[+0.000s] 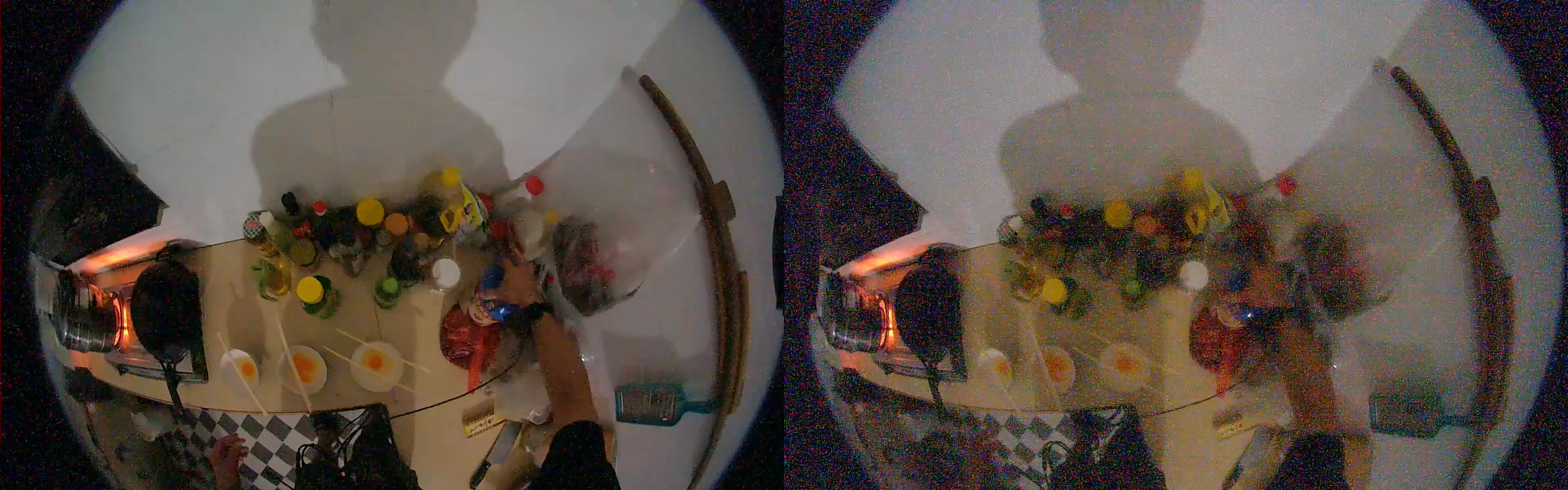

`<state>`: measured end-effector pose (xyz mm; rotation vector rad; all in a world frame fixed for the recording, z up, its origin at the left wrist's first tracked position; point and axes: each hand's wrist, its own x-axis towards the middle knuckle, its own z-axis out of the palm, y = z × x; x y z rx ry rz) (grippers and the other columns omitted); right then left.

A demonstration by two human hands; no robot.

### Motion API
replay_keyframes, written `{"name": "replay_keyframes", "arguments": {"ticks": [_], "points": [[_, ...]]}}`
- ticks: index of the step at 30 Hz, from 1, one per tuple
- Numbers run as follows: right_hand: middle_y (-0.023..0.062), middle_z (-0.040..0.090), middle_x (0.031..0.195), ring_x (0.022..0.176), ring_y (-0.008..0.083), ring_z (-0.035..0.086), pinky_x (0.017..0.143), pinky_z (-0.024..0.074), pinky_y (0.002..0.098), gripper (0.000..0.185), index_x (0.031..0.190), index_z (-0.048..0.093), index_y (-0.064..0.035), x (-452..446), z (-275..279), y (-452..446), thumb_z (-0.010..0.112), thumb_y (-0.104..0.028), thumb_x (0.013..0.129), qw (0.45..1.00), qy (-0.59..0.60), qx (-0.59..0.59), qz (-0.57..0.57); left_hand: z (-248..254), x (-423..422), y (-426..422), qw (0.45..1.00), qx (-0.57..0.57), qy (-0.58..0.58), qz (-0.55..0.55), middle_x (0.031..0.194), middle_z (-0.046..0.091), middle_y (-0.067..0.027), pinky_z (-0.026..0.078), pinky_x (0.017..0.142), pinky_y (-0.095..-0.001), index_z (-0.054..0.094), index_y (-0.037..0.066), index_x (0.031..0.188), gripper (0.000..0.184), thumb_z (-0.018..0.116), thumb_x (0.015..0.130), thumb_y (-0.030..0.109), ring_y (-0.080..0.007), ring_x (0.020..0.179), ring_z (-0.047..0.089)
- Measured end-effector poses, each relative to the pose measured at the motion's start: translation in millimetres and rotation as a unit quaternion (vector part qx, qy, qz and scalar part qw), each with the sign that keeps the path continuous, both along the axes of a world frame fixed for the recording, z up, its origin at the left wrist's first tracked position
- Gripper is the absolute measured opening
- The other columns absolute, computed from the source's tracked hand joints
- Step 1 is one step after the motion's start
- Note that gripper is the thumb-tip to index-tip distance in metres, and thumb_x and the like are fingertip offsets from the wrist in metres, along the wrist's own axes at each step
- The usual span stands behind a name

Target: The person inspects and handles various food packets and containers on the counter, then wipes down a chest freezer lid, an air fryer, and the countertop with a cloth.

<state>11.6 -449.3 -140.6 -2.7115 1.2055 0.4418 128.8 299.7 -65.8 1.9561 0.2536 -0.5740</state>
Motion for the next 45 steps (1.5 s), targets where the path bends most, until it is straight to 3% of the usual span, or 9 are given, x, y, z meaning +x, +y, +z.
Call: {"name": "replay_keyframes", "arguments": {"ticks": [3, 6, 21, 25, 27, 31, 33, 36, 45], "points": [[0.0299, 0.043, 0.150, 0.139, 0.0503, 0.038, 0.115, 0.0340, 0.0622, 0.111, 0.147, 0.050, -0.0084, -6, 4, 0, 0.091, -0.061, 0.059, 0.997, -0.077, -0.006, 0.025, -36, 0, 21, 0.998, -0.002, -0.043, 0.048, 0.101, 0.070, -0.0120, 0.055, 0.084, -0.0368, 0.066, -0.001, 0.117, 0.031, 0.065, 0.101, 0.026, -0.0204, 0.094, 0.067], [0.0306, 0.044, 0.148, 0.136, 0.0504, 0.040, 0.114, 0.0344, 0.0620, 0.106, 0.144, 0.052, -0.0078, 2, 3, 2, 0.091, -0.059, 0.060, 0.995, -0.101, 0.006, -0.019, -42, 10, 55, 0.982, -0.009, -0.159, -0.098, 0.106, 0.070, -0.0125, 0.056, 0.083, -0.0369, 0.065, -0.001, 0.120, 0.029, 0.065, 0.100, 0.020, -0.0211, 0.095, 0.068], [0.0271, 0.052, 0.134, 0.126, 0.0483, 0.048, 0.099, 0.0500, 0.0568, 0.081, 0.137, 0.055, -0.0071, 100, -6, -49, 0.087, -0.044, 0.073, 0.953, -0.201, -0.225, -0.013, -17, 4, 54, 0.999, 0.002, -0.041, -0.028, 0.124, 0.066, -0.0143, 0.057, 0.090, -0.0424, 0.062, 0.000, 0.130, 0.041, 0.058, 0.105, 0.033, -0.0244, 0.108, 0.065], [0.0245, 0.053, 0.131, 0.123, 0.0447, 0.050, 0.097, 0.0501, 0.0541, 0.074, 0.136, 0.056, -0.0071, 114, -20, -74, 0.084, -0.039, 0.076, 0.946, -0.247, -0.210, -0.006, -98, -2, 153, 0.921, -0.337, 0.190, 0.051, 0.129, 0.065, -0.0148, 0.057, 0.091, -0.0439, 0.061, 0.001, 0.132, 0.045, 0.056, 0.106, 0.037, -0.0253, 0.112, 0.064], [0.0231, 0.054, 0.129, 0.121, 0.0429, 0.050, 0.097, 0.0501, 0.0527, 0.070, 0.135, 0.056, -0.0071, 117, -26, -82, 0.082, -0.037, 0.077, 0.945, -0.259, -0.200, -0.009, -61, -44, 83, 0.979, -0.197, -0.036, 0.044, 0.130, 0.066, -0.0151, 0.056, 0.092, -0.0440, 0.061, 0.001, 0.133, 0.044, 0.060, 0.106, 0.035, -0.0254, 0.114, 0.065], [0.0205, 0.055, 0.126, 0.118, 0.0392, 0.052, 0.095, 0.0501, 0.0501, 0.063, 0.134, 0.056, -0.0072, 124, -35, -96, 0.079, -0.032, 0.081, 0.946, -0.254, -0.201, -0.025, 26, -48, 26, 0.997, 0.069, 0.034, 0.016, 0.127, 0.069, -0.0143, 0.056, 0.097, -0.0412, 0.060, -0.001, 0.133, 0.043, 0.068, 0.102, 0.028, -0.0242, 0.115, 0.067], [0.0191, 0.056, 0.125, 0.116, 0.0374, 0.052, 0.095, 0.0502, 0.0487, 0.060, 0.133, 0.057, -0.0072, 123, -37, -100, 0.078, -0.030, 0.082, 0.945, -0.254, -0.201, -0.032, 21, -56, 32, 0.997, -0.001, -0.072, -0.002, 0.127, 0.070, -0.0129, 0.056, 0.095, -0.0392, 0.059, -0.001, 0.134, 0.047, 0.068, 0.102, 0.032, -0.0223, 0.112, 0.068], [0.0171, 0.057, 0.122, 0.114, 0.0347, 0.054, 0.094, 0.0502, 0.0467, 0.055, 0.132, 0.057, -0.0072, 118, -35, -111, 0.075, -0.026, 0.085, 0.942, -0.262, -0.205, -0.039, 25, -51, 41, 0.994, 0.104, 0.002, -0.014, 0.127, 0.070, -0.0133, 0.055, 0.096, -0.0386, 0.059, -0.003, 0.134, 0.048, 0.068, 0.101, 0.032, -0.0208, 0.110, 0.069], [0.0111, 0.061, 0.115, 0.106, 0.0265, 0.057, 0.091, 0.0503, 0.0406, 0.040, 0.130, 0.058, -0.0072, 100, 14, -134, 0.068, -0.016, 0.092, 0.887, -0.404, -0.218, -0.042, 7, -7, 77, 0.995, 0.068, -0.040, -0.064, 0.119, 0.072, -0.0120, 0.056, 0.093, -0.0372, 0.062, 0.002, 0.133, 0.043, 0.069, 0.101, 0.031, -0.0209, 0.106, 0.069]]}}
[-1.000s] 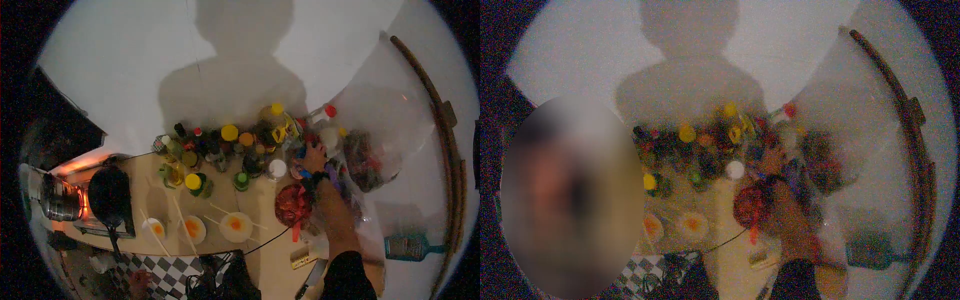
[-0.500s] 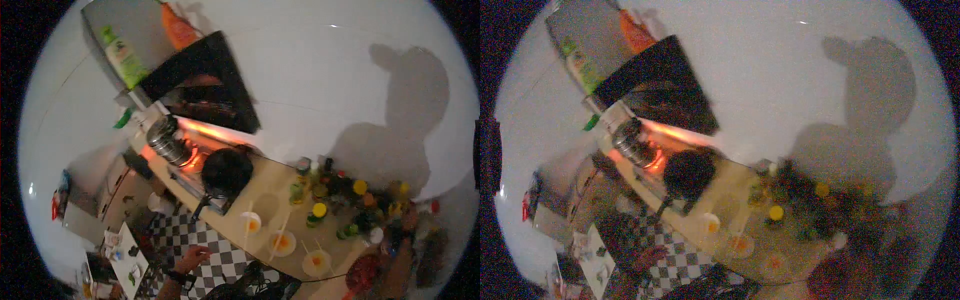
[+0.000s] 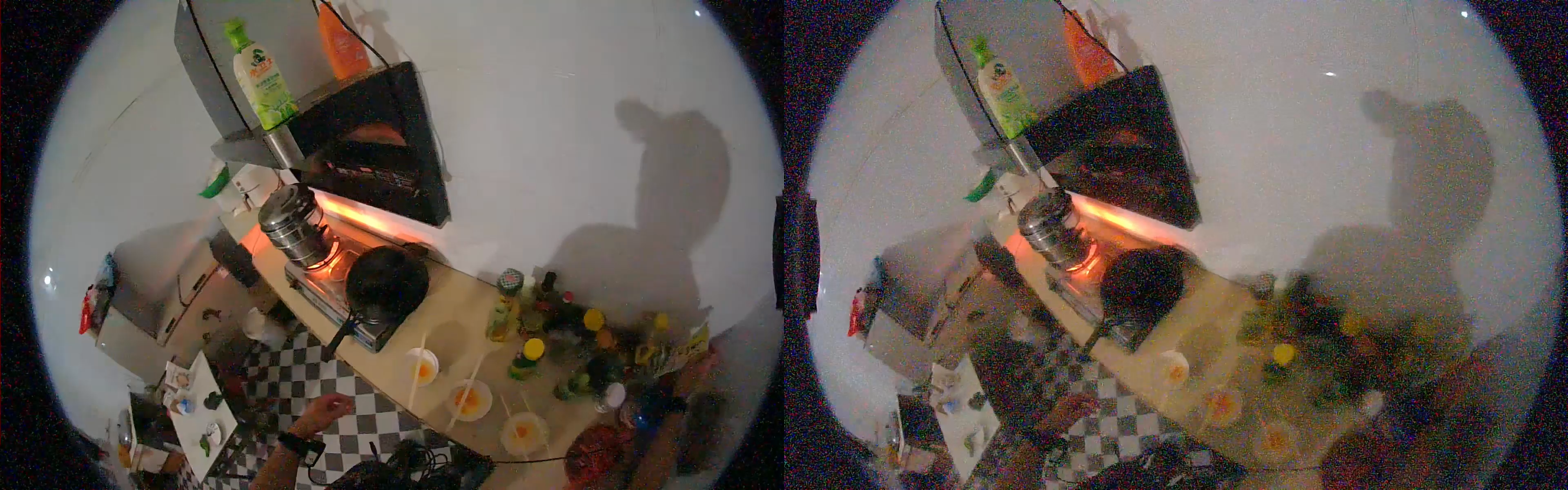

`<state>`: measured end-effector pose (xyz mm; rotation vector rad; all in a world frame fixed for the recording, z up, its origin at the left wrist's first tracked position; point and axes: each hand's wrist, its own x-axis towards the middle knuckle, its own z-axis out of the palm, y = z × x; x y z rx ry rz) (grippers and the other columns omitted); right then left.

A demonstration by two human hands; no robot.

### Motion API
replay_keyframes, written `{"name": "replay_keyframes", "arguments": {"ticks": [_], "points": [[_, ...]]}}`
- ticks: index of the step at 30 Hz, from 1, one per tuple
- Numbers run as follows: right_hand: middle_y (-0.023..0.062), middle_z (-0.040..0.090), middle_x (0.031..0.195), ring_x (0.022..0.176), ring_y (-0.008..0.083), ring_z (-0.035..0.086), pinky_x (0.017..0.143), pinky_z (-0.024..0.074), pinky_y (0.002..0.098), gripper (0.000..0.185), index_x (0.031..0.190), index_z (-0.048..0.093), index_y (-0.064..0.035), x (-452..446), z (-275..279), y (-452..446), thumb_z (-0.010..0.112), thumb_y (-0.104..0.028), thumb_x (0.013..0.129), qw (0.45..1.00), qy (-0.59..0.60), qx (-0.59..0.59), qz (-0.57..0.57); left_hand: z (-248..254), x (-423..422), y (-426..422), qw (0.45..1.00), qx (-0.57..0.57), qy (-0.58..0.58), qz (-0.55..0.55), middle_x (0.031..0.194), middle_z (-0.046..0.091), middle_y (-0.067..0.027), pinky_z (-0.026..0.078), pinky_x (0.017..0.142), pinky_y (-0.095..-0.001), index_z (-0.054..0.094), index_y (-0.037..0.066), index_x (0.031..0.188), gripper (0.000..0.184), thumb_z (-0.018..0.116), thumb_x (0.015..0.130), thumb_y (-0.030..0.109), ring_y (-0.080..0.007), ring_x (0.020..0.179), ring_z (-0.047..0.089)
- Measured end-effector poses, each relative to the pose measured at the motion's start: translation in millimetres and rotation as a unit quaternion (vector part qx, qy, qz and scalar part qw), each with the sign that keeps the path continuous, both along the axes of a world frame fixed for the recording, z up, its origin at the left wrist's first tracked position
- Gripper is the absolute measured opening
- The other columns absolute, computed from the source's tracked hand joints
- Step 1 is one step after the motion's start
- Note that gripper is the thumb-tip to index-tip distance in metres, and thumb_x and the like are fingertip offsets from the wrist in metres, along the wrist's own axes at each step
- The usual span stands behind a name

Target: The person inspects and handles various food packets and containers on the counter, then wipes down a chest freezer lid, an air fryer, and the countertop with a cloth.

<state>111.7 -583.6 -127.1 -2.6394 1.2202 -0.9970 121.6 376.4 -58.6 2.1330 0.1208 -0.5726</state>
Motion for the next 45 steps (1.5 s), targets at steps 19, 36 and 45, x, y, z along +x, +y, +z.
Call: {"name": "replay_keyframes", "arguments": {"ticks": [19, 36, 45], "points": [[0.0039, 0.063, 0.111, 0.095, 0.0131, 0.058, 0.080, 0.0528, 0.0318, 0.025, 0.128, 0.056, -0.0084, -95, 294, 541, 0.060, -0.009, 0.103, 0.641, -0.346, 0.576, 0.370, 117, 19, -157, 0.867, -0.350, 0.017, -0.353, 0.124, 0.072, -0.0104, 0.051, 0.101, -0.0348, 0.060, -0.001, 0.138, 0.045, 0.068, 0.101, 0.025, -0.0189, 0.113, 0.067], [0.0058, 0.073, 0.099, 0.082, 0.0128, 0.067, 0.073, 0.0558, 0.0320, 0.025, 0.114, 0.068, 0.0008, -95, 223, 695, 0.074, -0.013, 0.094, 0.884, 0.035, 0.351, 0.305, 83, -34, -64, 0.865, -0.447, 0.152, -0.171, 0.116, 0.072, -0.0041, 0.053, 0.084, -0.0284, 0.068, 0.000, 0.123, 0.038, 0.066, 0.102, 0.032, -0.0139, 0.100, 0.068], [0.0131, 0.070, 0.078, 0.072, 0.0169, 0.067, 0.068, 0.0516, 0.0358, 0.024, 0.096, 0.072, 0.0032, -141, 242, 615, 0.069, -0.021, 0.098, 0.962, 0.045, 0.088, 0.255, 19, -22, 29, 0.872, -0.446, 0.093, -0.178, 0.116, 0.072, -0.0064, 0.053, 0.086, -0.0297, 0.066, 0.002, 0.128, 0.033, 0.062, 0.102, 0.023, -0.0153, 0.101, 0.068]]}}
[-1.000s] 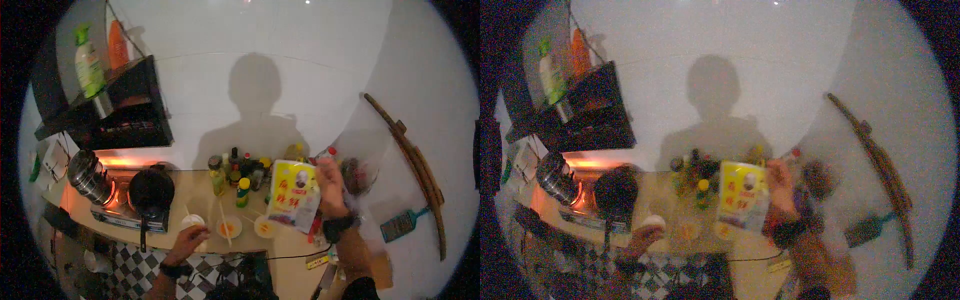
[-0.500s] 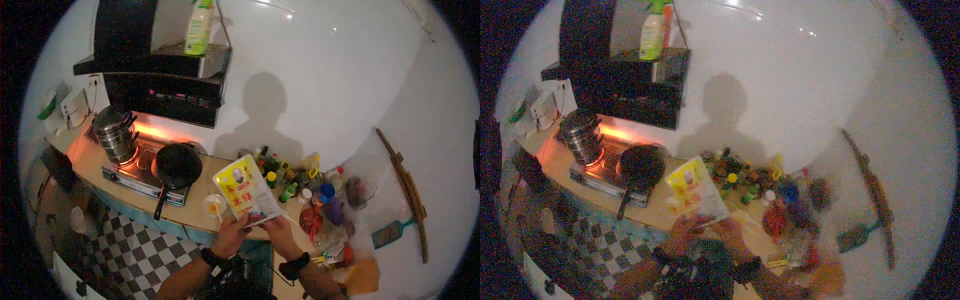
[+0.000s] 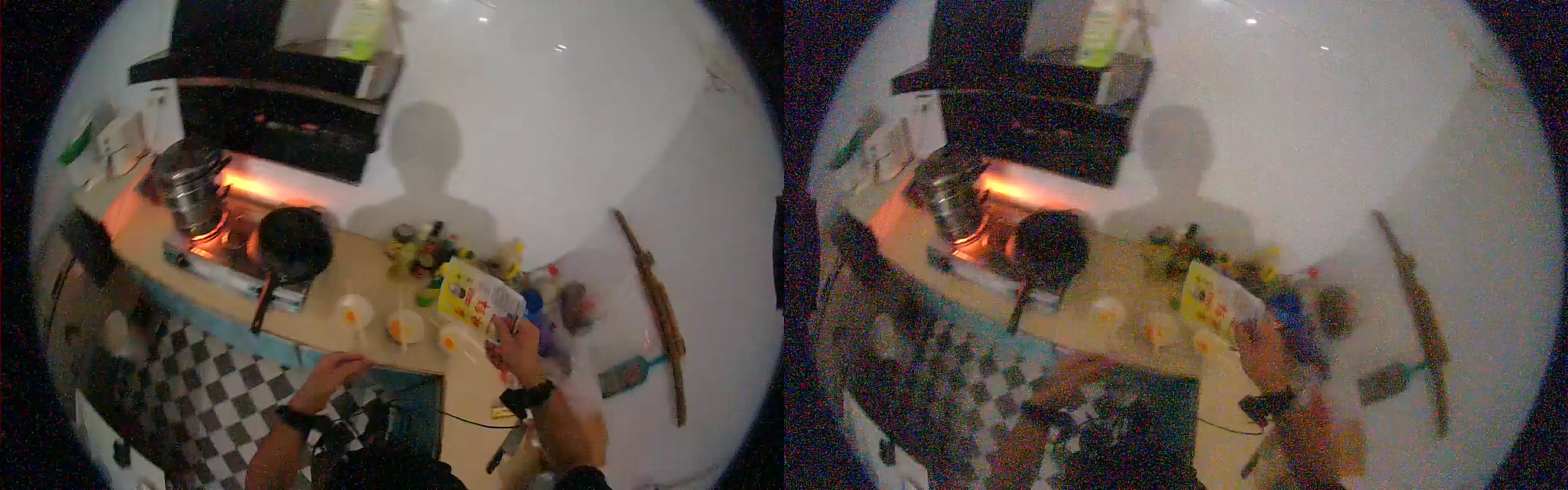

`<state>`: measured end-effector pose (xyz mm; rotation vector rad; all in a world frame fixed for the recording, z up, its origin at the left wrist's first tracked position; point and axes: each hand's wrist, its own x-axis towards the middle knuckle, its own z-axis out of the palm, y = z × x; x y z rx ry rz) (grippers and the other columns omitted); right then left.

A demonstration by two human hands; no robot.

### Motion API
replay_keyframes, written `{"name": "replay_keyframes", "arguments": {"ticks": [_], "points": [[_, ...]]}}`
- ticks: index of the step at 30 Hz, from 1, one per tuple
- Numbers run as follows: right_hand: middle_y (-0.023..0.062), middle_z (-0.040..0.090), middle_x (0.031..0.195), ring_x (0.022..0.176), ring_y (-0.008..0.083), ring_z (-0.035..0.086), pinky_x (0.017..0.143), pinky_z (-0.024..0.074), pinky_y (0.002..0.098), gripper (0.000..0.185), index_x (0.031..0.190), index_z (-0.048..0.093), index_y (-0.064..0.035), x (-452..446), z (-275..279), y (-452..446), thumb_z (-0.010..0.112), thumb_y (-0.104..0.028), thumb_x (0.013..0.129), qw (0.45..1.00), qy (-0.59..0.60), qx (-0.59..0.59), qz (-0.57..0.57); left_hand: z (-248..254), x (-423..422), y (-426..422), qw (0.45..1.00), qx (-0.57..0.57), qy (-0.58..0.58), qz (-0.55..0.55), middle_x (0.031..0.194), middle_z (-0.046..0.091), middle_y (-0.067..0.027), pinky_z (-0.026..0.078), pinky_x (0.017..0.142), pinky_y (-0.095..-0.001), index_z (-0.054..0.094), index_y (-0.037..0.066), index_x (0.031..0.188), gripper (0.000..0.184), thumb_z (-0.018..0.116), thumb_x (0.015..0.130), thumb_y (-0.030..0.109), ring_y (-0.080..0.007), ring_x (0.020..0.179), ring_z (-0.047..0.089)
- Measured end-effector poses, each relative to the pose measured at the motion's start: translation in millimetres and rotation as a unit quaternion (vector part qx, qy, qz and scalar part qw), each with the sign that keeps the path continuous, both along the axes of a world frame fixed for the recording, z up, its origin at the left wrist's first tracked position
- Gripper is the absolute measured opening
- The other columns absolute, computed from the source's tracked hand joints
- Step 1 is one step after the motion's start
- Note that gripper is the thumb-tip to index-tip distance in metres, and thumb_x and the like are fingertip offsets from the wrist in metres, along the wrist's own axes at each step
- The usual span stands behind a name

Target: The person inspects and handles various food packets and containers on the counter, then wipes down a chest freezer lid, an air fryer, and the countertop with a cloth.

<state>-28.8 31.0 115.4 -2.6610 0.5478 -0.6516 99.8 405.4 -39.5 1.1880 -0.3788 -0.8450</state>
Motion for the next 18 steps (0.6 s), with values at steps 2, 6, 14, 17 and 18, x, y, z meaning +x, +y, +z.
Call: {"name": "replay_keyframes", "arguments": {"ticks": [2, 6, 14, 17, 18], "points": [[0.0194, 0.068, 0.075, 0.071, 0.0261, 0.070, 0.065, 0.0520, 0.0405, 0.030, 0.088, 0.069, 0.0032, -21, 1, -8, 0.070, -0.026, 0.096, 0.998, -0.058, 0.029, -0.019, 2, 4, -1, 0.998, 0.014, 0.046, 0.026, 0.117, 0.072, -0.0071, 0.054, 0.085, -0.0308, 0.066, 0.002, 0.128, 0.033, 0.062, 0.102, 0.021, -0.0163, 0.102, 0.068], [0.0190, 0.067, 0.071, 0.066, 0.0320, 0.067, 0.062, 0.0510, 0.0434, 0.034, 0.083, 0.067, 0.0033, -61, -16, -60, 0.069, -0.028, 0.095, 0.998, 0.044, -0.041, 0.020, 5, 16, -4, 0.995, 0.089, 0.005, 0.034, 0.118, 0.072, -0.0095, 0.054, 0.084, -0.0332, 0.066, 0.002, 0.125, 0.031, 0.063, 0.101, 0.022, -0.0189, 0.099, 0.069], [0.0137, 0.065, 0.067, 0.058, 0.0214, 0.062, 0.055, 0.0463, 0.0383, 0.030, 0.076, 0.065, 0.0010, -105, -6, -203, 0.073, -0.022, 0.093, 0.967, -0.107, 0.016, -0.229, -14, 74, -50, 0.987, 0.143, -0.024, 0.076, 0.114, 0.073, -0.0108, 0.053, 0.083, -0.0320, 0.066, 0.003, 0.119, 0.026, 0.064, 0.098, 0.019, -0.0194, 0.093, 0.069], [0.0041, 0.072, 0.079, 0.062, 0.0128, 0.062, 0.056, 0.0456, 0.0299, 0.017, 0.087, 0.071, -0.0053, -80, -2, -205, 0.075, -0.021, 0.093, 0.889, -0.333, 0.231, -0.213, -5, 89, -87, 0.981, 0.185, -0.039, 0.044, 0.114, 0.073, -0.0110, 0.053, 0.084, -0.0323, 0.066, 0.003, 0.120, 0.027, 0.065, 0.097, 0.017, -0.0198, 0.096, 0.069], [0.0029, 0.072, 0.082, 0.064, 0.0121, 0.063, 0.058, 0.0470, 0.0284, 0.014, 0.092, 0.072, -0.0056, -77, -14, -189, 0.075, -0.019, 0.094, 0.914, -0.311, 0.201, -0.165, -3, 94, -108, 0.978, 0.197, -0.064, 0.003, 0.114, 0.073, -0.0109, 0.053, 0.085, -0.0321, 0.066, 0.002, 0.120, 0.027, 0.065, 0.097, 0.016, -0.0198, 0.098, 0.069]]}}
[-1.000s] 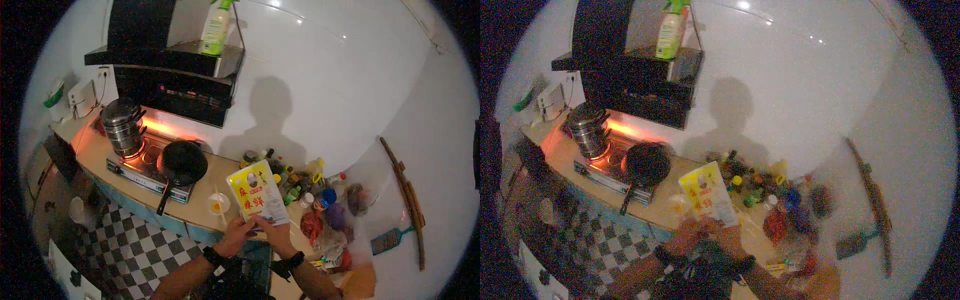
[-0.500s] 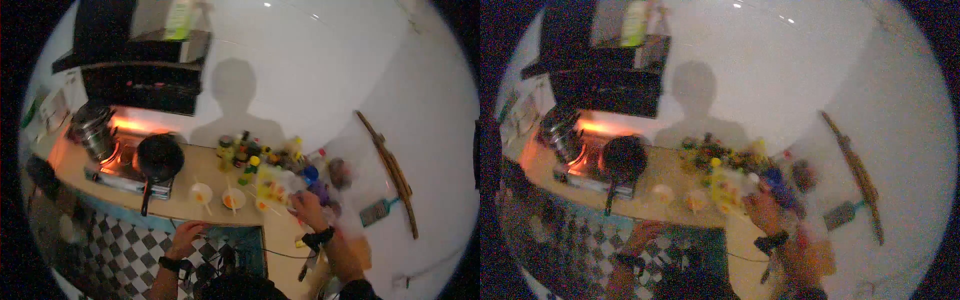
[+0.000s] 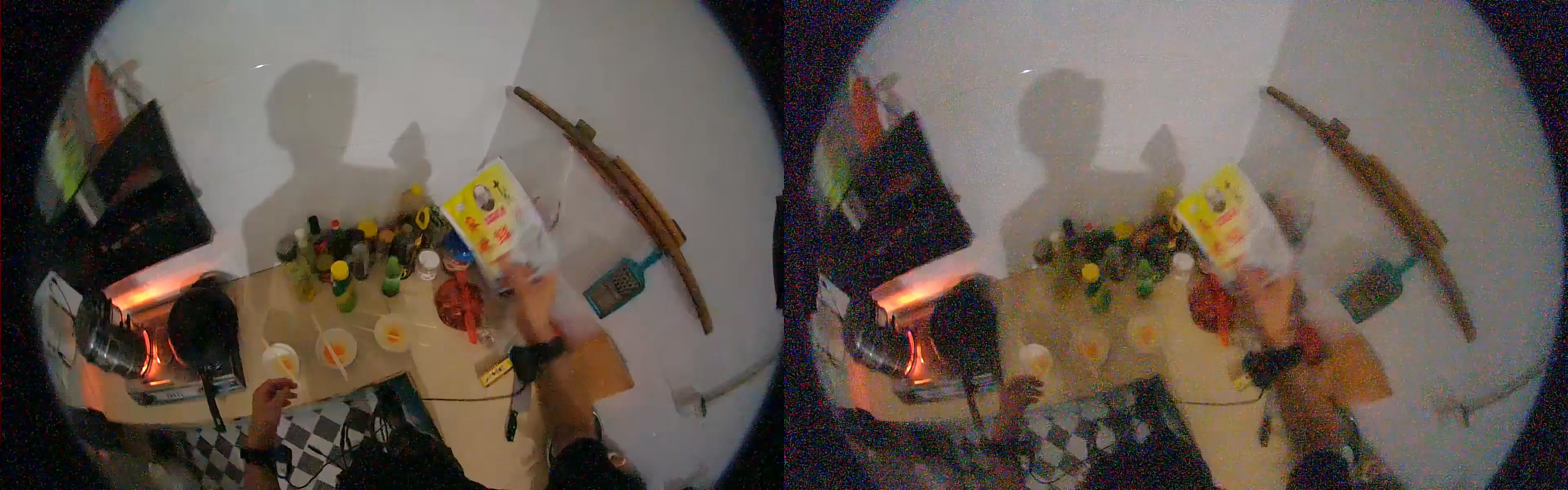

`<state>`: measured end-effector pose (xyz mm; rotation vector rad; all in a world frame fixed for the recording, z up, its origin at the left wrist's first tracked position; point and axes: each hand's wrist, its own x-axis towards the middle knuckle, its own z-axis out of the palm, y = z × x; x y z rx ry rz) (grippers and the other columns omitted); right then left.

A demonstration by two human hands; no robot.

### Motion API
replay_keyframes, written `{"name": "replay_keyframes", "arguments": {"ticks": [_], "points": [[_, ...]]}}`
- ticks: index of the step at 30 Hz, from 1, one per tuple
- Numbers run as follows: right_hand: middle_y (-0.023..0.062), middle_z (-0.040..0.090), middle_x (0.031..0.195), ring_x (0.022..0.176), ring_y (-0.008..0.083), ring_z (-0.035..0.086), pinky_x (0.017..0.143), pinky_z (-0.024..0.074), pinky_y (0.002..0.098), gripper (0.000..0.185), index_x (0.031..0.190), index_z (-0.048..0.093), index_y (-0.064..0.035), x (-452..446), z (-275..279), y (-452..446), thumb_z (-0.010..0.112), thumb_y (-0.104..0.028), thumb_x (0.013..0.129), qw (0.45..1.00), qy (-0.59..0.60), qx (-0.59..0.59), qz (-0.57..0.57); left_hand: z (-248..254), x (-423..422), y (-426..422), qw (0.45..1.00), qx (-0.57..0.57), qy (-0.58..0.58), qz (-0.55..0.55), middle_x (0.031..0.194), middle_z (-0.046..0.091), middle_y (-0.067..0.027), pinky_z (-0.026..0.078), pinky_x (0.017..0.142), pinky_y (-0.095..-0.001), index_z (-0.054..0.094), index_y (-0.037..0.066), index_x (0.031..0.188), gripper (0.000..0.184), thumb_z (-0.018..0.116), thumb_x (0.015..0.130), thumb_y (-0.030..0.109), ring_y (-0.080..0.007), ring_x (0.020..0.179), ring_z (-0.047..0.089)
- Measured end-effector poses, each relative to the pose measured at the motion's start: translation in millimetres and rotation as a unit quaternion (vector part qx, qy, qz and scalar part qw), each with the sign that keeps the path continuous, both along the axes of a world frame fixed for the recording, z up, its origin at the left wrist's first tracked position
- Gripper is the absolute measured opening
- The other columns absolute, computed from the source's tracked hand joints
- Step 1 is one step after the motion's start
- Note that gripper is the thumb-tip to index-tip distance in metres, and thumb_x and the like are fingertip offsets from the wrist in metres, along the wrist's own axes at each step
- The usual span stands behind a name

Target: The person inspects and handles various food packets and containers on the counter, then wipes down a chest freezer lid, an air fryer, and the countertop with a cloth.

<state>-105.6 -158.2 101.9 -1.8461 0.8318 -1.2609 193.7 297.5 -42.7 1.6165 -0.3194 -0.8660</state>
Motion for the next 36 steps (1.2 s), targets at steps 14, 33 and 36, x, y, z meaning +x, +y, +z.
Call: {"name": "replay_keyframes", "arguments": {"ticks": [14, 33, 36], "points": [[0.0103, 0.068, 0.123, 0.106, 0.0191, 0.065, 0.092, 0.0530, 0.0355, 0.062, 0.136, 0.056, -0.0004, 97, -90, 30, 0.083, -0.026, 0.087, 0.780, 0.057, 0.343, 0.521, 54, -28, -196, 0.985, 0.101, -0.101, -0.100, 0.120, 0.071, -0.0135, 0.052, 0.097, -0.0406, 0.062, -0.004, 0.128, 0.036, 0.067, 0.098, 0.015, -0.0212, 0.105, 0.067], [0.0059, 0.076, 0.099, 0.087, 0.0114, 0.068, 0.076, 0.0555, 0.0302, 0.029, 0.114, 0.071, 0.0053, 78, -112, -363, 0.074, -0.015, 0.093, 0.992, 0.028, 0.125, -0.007, -23, -64, -161, 0.961, 0.250, -0.091, -0.080, 0.121, 0.072, -0.0105, 0.060, 0.083, -0.0351, 0.062, 0.006, 0.130, 0.038, 0.072, 0.094, 0.015, -0.0221, 0.095, 0.073], [0.0077, 0.076, 0.097, 0.085, 0.0130, 0.069, 0.074, 0.0553, 0.0309, 0.029, 0.113, 0.072, 0.0042, 139, -134, -399, 0.075, -0.015, 0.092, 0.992, 0.104, 0.064, -0.026, -21, -29, -94, 0.995, 0.049, -0.081, -0.031, 0.120, 0.072, -0.0111, 0.061, 0.082, -0.0385, 0.064, 0.006, 0.128, 0.032, 0.068, 0.096, 0.009, -0.0238, 0.092, 0.073]]}}
